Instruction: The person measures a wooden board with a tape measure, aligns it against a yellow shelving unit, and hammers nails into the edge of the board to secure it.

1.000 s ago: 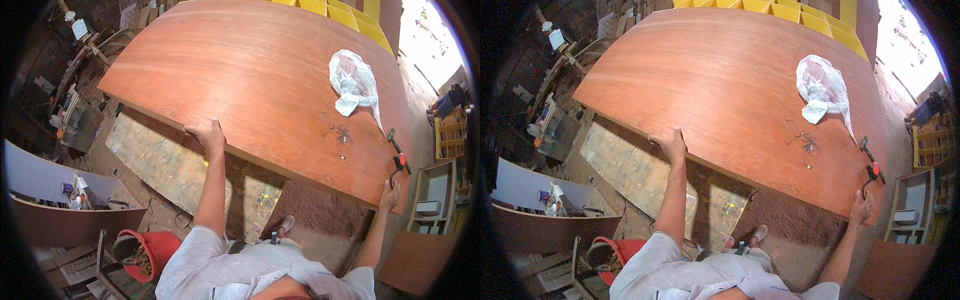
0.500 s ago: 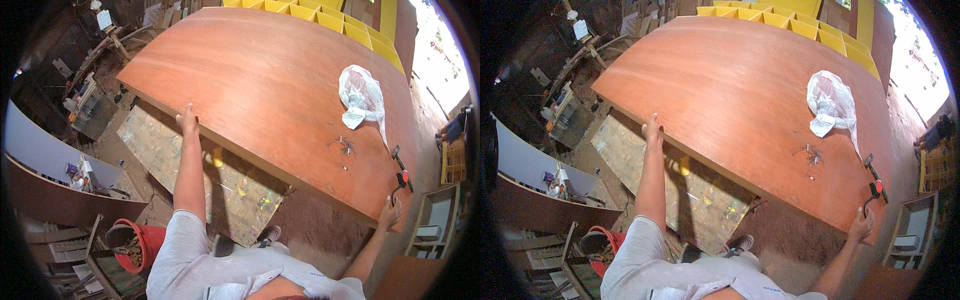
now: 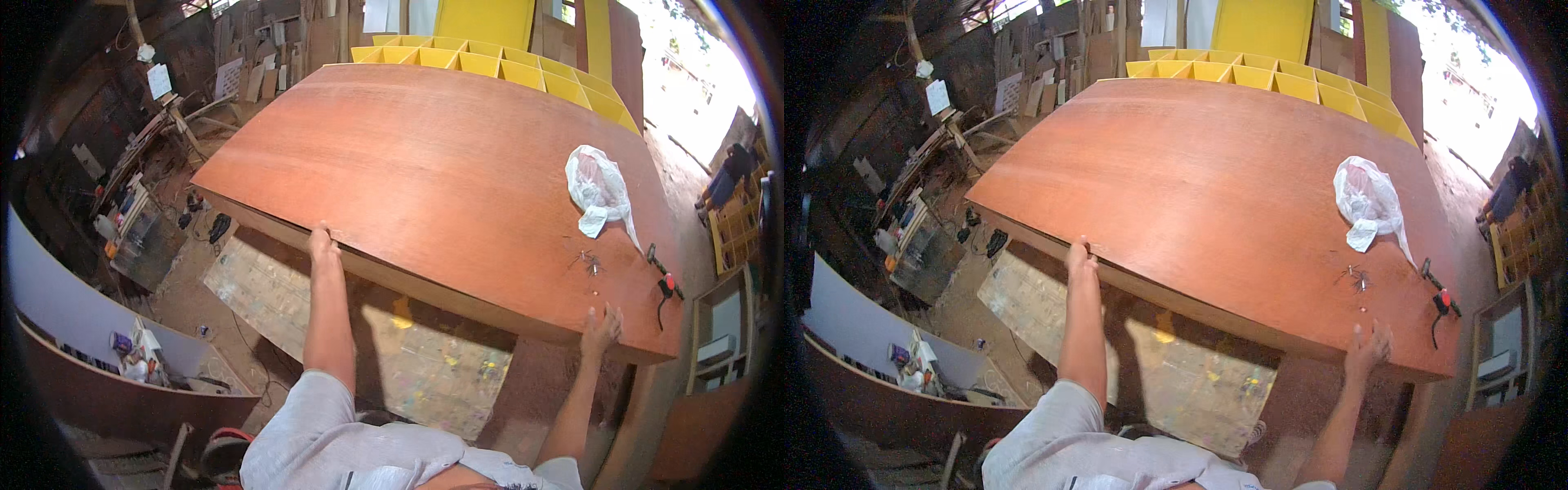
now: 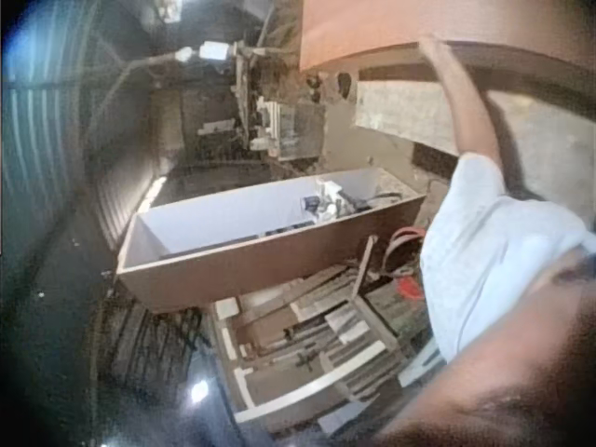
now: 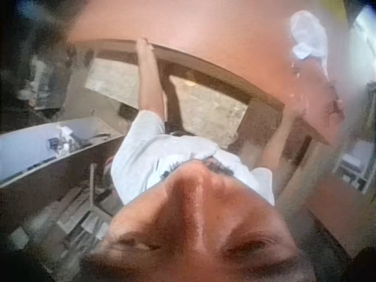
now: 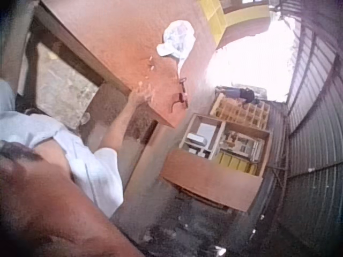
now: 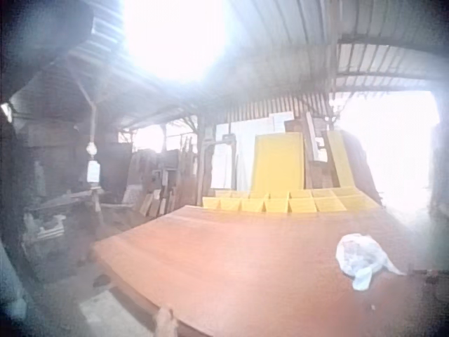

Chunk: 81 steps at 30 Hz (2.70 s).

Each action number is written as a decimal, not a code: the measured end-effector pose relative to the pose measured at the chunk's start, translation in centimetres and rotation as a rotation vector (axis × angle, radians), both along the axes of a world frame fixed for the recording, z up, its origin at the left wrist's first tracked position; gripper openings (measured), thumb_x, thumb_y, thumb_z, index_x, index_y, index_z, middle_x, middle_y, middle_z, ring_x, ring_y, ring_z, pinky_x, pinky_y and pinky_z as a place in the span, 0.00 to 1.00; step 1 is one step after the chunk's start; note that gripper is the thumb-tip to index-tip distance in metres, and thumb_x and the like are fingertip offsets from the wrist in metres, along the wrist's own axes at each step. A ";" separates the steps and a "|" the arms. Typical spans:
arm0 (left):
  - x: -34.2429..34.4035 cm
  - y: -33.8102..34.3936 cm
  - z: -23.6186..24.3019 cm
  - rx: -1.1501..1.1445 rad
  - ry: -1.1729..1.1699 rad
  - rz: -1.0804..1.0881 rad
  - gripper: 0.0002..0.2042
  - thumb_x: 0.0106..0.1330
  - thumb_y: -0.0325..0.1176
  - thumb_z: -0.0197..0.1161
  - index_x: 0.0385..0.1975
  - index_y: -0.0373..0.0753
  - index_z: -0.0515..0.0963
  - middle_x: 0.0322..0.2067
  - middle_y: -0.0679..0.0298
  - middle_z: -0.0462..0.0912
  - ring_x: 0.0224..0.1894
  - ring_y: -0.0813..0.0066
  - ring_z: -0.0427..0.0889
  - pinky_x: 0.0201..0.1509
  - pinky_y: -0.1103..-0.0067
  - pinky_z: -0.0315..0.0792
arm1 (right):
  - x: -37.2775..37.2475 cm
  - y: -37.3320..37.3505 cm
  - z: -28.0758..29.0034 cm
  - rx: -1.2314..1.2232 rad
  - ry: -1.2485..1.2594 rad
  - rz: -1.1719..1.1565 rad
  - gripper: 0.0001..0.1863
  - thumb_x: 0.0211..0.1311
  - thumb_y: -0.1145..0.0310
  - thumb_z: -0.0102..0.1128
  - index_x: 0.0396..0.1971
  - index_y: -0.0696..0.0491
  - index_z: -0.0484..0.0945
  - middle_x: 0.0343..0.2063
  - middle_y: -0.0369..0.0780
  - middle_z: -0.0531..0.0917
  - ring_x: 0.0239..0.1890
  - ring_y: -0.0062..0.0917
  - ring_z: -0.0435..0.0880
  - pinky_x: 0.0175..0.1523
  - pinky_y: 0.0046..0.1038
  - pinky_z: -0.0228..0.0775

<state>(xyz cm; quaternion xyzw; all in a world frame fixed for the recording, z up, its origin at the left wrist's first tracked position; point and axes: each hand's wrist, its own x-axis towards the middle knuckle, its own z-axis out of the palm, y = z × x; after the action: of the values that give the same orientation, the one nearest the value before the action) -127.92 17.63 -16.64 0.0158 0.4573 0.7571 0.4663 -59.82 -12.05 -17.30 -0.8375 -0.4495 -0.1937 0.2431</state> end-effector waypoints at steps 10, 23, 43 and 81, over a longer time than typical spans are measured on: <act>-6.1 -2.1 1.1 -0.188 0.661 -0.572 0.10 0.74 0.31 0.69 0.32 0.32 0.85 0.25 0.61 0.87 0.26 0.76 0.86 0.28 0.79 0.75 | -8.6 3.4 -2.7 -0.135 0.008 -0.053 0.35 0.77 0.46 0.63 0.77 0.44 0.70 0.80 0.51 0.62 0.83 0.49 0.55 0.85 0.60 0.40; -1.2 -3.9 4.0 0.153 1.697 -0.722 0.13 0.66 0.41 0.78 0.36 0.38 0.85 0.38 0.55 0.90 0.43 0.54 0.89 0.49 0.61 0.80 | -6.5 4.7 -3.6 -0.046 -0.135 0.014 0.36 0.77 0.41 0.61 0.76 0.43 0.71 0.78 0.50 0.68 0.81 0.47 0.61 0.81 0.57 0.48; 9.3 -6.1 -0.7 0.695 2.119 -0.686 0.26 0.70 0.47 0.73 0.67 0.51 0.84 0.70 0.58 0.81 0.74 0.53 0.78 0.80 0.57 0.68 | -9.4 4.2 -1.4 -0.123 -0.023 -0.031 0.37 0.78 0.38 0.57 0.76 0.46 0.69 0.78 0.55 0.64 0.83 0.52 0.55 0.84 0.62 0.39; 35.3 -15.5 4.1 0.471 1.729 -0.753 0.10 0.69 0.34 0.73 0.46 0.39 0.89 0.47 0.55 0.92 0.57 0.50 0.87 0.69 0.56 0.75 | 28.4 11.4 7.3 -0.238 -0.226 -0.278 0.15 0.76 0.65 0.55 0.54 0.51 0.86 0.54 0.45 0.88 0.59 0.44 0.87 0.66 0.50 0.74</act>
<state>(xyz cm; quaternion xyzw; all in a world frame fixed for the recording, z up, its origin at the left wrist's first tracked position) -92.66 2.08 -12.50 0.8046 0.4440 0.3577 0.1661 -31.41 -0.67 -10.05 -0.8871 -0.3740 -0.2635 0.0613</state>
